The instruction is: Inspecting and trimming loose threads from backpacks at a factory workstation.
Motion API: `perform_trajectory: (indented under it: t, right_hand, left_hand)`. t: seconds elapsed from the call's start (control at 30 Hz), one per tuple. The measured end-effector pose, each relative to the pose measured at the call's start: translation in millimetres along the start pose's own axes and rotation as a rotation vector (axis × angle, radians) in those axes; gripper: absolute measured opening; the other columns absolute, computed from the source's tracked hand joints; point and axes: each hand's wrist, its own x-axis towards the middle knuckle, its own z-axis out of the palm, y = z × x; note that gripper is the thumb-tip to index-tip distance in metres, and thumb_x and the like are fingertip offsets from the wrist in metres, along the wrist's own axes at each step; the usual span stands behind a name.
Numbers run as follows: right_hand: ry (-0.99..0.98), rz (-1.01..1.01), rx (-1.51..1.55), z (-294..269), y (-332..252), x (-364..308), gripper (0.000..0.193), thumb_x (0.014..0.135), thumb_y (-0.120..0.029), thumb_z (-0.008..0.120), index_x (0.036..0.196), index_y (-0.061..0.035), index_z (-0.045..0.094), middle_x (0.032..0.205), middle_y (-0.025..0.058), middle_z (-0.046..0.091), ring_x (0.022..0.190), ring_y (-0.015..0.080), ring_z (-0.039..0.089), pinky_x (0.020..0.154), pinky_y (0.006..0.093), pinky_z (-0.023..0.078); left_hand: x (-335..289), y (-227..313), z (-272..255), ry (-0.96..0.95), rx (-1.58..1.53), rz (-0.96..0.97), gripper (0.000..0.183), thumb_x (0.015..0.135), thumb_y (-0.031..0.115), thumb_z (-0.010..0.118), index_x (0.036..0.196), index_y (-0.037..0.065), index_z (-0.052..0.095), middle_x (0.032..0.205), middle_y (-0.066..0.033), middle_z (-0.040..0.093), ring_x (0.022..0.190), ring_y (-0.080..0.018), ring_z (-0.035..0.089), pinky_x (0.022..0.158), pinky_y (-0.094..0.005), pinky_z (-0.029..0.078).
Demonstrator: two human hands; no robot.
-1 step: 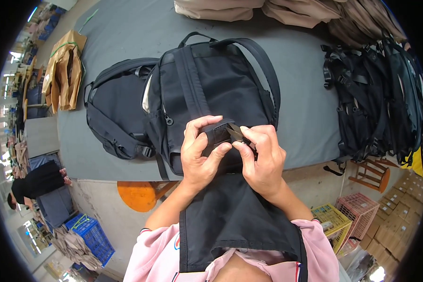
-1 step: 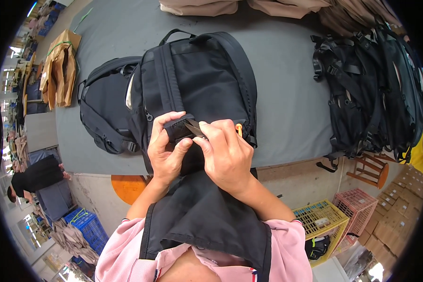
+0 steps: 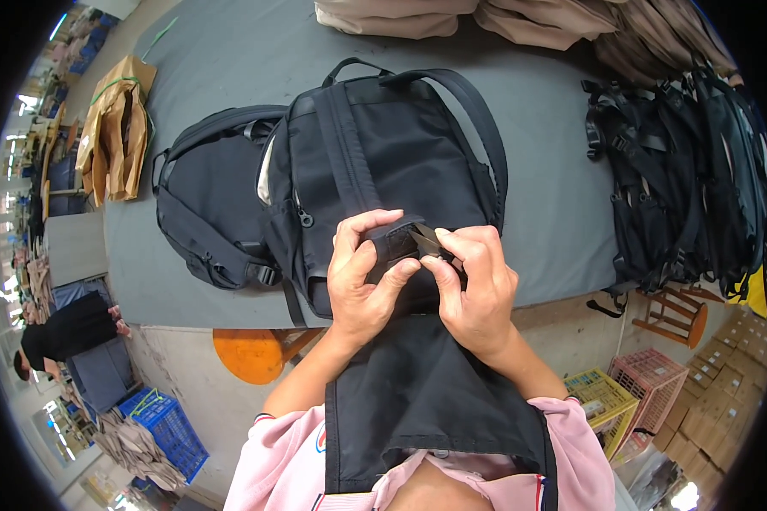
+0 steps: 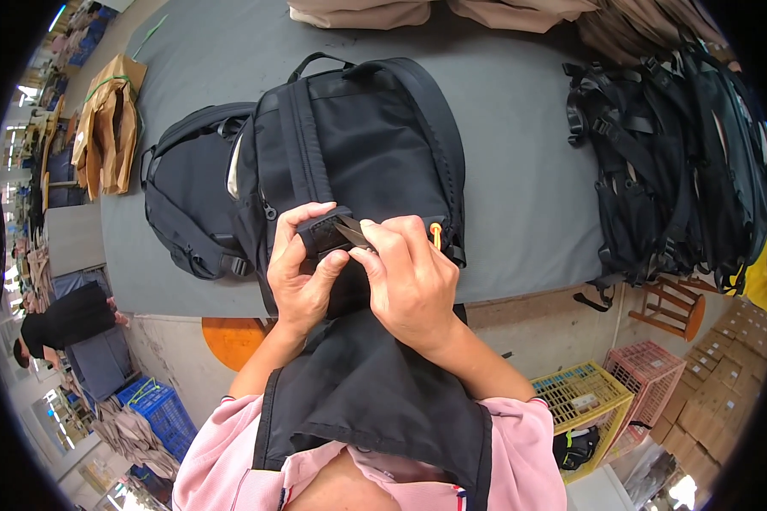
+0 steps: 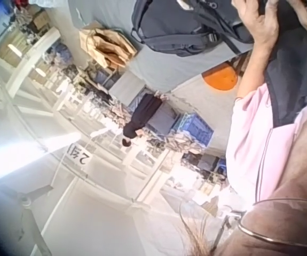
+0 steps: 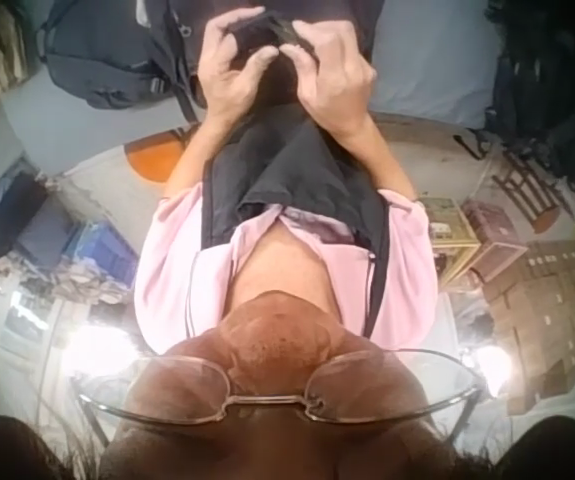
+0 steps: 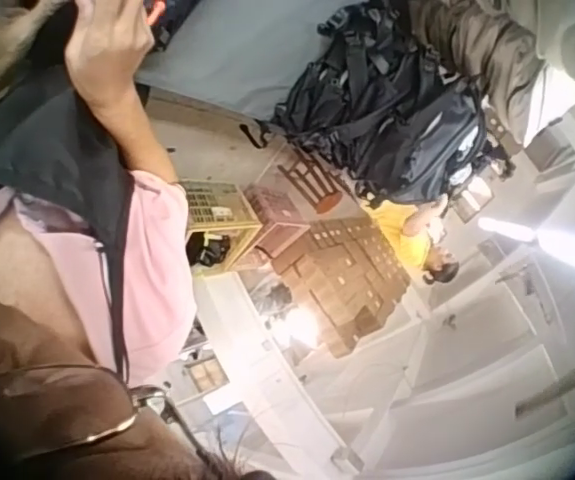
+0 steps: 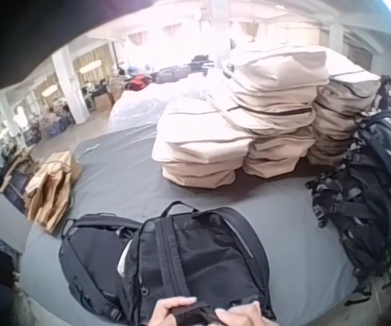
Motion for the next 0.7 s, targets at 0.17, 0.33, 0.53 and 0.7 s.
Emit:
perform_trajectory:
  t: [0.17,0.33,0.53,0.7]
  right_hand:
    - [-0.037,0.323,0.538,9,2,-6,0.02,0.083,-0.002,0.064,0.099,-0.0011,0.053,0.086,0.0058,0.052,0.061,0.0092,0.051,0.055,0.0195,0.041]
    - [-0.033,0.588,0.973,6,-2,-1,0.024,0.086,-0.002,0.062,0.105,-0.0013,0.047,0.091,0.0023,0.049,0.061,0.0028,0.047,0.052,0.0167,0.039]
    - [-0.045,0.393,0.626,-3,7,-9,0.024,0.078,0.001,0.068,0.098,-0.0013,0.056,0.087,0.0067,0.053,0.063,0.0103,0.054,0.054,0.0216,0.045]
    - [-0.067,0.134,0.213,-6,6,0,0.029,0.071,-0.001,0.072,0.097,-0.0022,0.058,0.082,0.0102,0.058,0.062,0.0218,0.059,0.051,0.0294,0.048]
  left_hand:
    - [-2,0,4,0.052,-0.111,-0.051,0.029,0.075,0.02,0.074,0.094,-0.001,0.066,0.111,-0.0119,0.058,0.099,-0.0241,0.052,0.084,-0.0334,0.042]
    - [-3,-2,3,-0.048,-0.012,0.01,0.03,0.076,0.017,0.074,0.098,-0.001,0.066,0.112,-0.0129,0.057,0.1,-0.0228,0.053,0.084,-0.032,0.044]
    - [1,-3,1,-0.018,-0.304,-0.128,0.029,0.079,0.016,0.071,0.101,-0.002,0.065,0.115,-0.012,0.054,0.102,-0.0199,0.053,0.086,-0.0296,0.044]
    - [0,-4,0,-0.046,-0.318,-0.12,0.029,0.08,0.016,0.071,0.102,-0.001,0.065,0.116,-0.0116,0.054,0.103,-0.0198,0.052,0.086,-0.0298,0.043]
